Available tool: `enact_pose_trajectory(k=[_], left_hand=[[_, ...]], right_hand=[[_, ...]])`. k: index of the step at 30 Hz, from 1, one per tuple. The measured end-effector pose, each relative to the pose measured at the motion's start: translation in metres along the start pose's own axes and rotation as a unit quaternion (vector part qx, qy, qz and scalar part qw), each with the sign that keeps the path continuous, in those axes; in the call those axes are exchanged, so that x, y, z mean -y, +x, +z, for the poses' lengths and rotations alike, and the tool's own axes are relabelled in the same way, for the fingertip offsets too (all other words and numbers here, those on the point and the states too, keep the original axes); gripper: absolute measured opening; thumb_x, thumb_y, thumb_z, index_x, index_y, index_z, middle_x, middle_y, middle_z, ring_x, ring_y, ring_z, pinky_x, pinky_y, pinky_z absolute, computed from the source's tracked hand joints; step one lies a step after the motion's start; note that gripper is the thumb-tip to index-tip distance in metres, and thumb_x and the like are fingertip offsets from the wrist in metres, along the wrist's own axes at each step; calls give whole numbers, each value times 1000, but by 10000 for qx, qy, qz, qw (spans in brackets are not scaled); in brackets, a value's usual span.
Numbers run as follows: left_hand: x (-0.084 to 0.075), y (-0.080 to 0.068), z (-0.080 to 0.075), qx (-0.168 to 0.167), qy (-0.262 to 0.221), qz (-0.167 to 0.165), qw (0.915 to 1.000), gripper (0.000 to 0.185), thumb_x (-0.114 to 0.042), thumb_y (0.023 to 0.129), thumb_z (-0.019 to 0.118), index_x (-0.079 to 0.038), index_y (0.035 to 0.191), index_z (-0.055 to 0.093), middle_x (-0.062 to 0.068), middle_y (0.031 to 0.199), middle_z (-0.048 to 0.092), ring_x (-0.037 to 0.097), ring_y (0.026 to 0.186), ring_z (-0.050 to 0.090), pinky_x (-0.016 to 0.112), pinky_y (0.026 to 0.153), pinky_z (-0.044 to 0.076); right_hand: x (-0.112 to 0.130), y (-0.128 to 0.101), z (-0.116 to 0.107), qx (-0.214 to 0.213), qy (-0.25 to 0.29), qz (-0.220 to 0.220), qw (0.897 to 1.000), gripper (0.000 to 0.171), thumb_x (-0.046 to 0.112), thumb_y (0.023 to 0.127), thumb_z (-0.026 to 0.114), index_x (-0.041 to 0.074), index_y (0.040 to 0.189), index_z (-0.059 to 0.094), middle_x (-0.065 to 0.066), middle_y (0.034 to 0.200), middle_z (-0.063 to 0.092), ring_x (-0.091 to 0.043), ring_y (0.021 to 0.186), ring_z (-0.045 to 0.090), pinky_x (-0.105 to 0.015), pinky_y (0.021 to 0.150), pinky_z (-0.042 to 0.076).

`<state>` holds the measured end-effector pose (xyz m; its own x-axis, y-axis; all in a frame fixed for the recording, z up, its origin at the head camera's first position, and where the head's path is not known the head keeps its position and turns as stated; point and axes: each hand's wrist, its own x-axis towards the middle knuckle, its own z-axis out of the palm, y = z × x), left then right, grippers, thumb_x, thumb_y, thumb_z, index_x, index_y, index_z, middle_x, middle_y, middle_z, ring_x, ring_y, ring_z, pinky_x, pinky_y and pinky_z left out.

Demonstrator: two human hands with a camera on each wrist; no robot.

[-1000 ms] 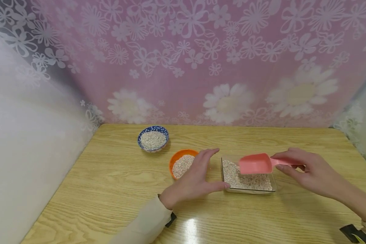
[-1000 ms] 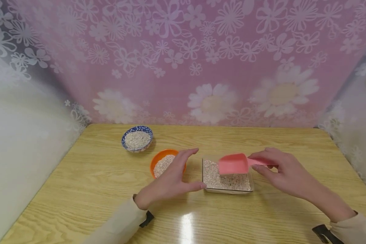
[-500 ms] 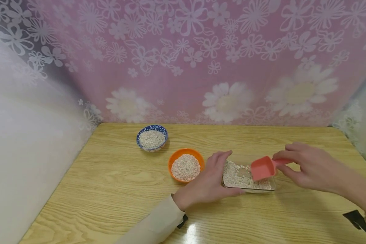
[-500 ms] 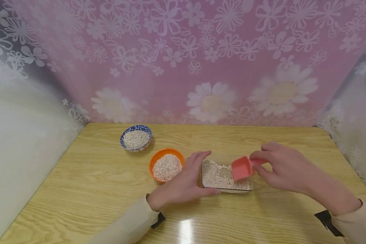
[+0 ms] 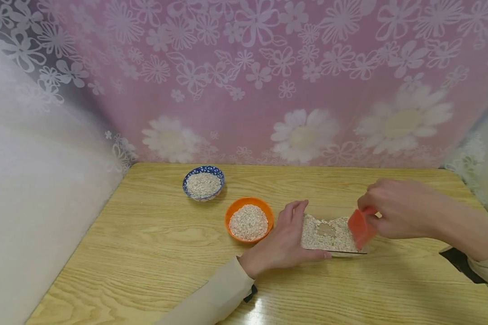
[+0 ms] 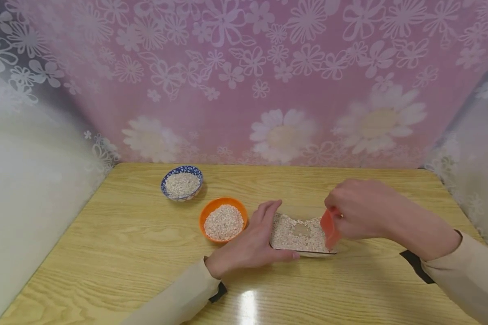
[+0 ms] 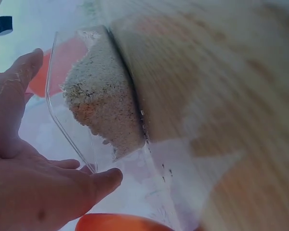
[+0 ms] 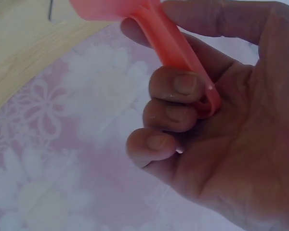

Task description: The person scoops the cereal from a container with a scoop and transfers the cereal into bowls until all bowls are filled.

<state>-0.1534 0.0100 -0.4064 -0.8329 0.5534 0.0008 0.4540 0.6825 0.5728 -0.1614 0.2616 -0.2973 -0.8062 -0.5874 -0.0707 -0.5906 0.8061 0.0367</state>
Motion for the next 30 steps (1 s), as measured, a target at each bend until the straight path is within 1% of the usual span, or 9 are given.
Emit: enact_pose_trajectory(k=[3,4,7,9,11,16,21,25,30], left_hand=[[1,0,0,30,-10,-33,10000,114,-65,84,74,-16,165,9,5,167,19,26,151,31,36,114,46],[1,0,0,34,-39,-45,10000,114,-64,84,74,-16,165,9,5,167,19,26,151,31,36,114,46],[2,0,1,64,-48,-79,9999,116,-65,83,76,-17,165,9,6,166,21,26,151,32,36,114,46],[2,1,2,131,24,-87,9999,119,-66,81,76,-17,165,8,7,166,21,27,151,31,37,116,44],[3,2,2,239,134,-99,9996,123,-69,80,76,-16,165,6,8,167,20,27,152,30,38,118,42],[3,6,2,401,312,-196,9985,128,-71,76,78,-16,165,6,9,164,25,27,148,34,36,113,46],[-5,11,5,280,237,-584,9976,128,-73,69,82,-18,162,14,7,154,34,23,137,41,32,106,49],[-10,13,10,235,-123,-904,9956,130,-73,67,83,-18,162,13,8,158,34,24,143,38,36,111,47],[-8,14,9,637,-642,-1067,9902,137,-70,71,83,-25,165,-6,5,169,22,23,156,25,43,117,42]], right_hand=[[4,7,-1,389,231,64,9990,31,8,80,63,27,63,44,13,64,27,-6,60,18,-26,55,13],[5,9,0,486,322,48,9983,29,7,79,62,26,63,46,15,64,29,-5,59,20,-25,54,15],[2,13,5,904,774,39,9929,18,8,81,63,24,73,64,18,71,53,-1,60,43,-24,53,35],[-3,12,11,1063,1090,-12,9883,13,11,85,66,22,87,73,13,86,69,-5,72,61,-29,61,50],[-9,9,17,1128,1361,6,9842,11,17,91,67,21,97,75,12,97,73,-9,83,69,-33,70,56],[-21,-5,39,587,1653,72,9845,12,25,95,71,23,106,75,16,102,72,-2,87,68,-27,71,56],[-27,-24,57,184,2026,334,9785,19,29,96,72,21,113,74,12,108,73,-4,88,69,-24,69,55],[-26,-33,68,46,2479,587,9670,21,27,98,70,20,118,72,6,112,74,-1,88,68,-24,67,54],[-21,-39,82,-277,2653,550,9622,24,19,96,71,19,120,71,3,114,74,5,89,64,-23,67,53]])
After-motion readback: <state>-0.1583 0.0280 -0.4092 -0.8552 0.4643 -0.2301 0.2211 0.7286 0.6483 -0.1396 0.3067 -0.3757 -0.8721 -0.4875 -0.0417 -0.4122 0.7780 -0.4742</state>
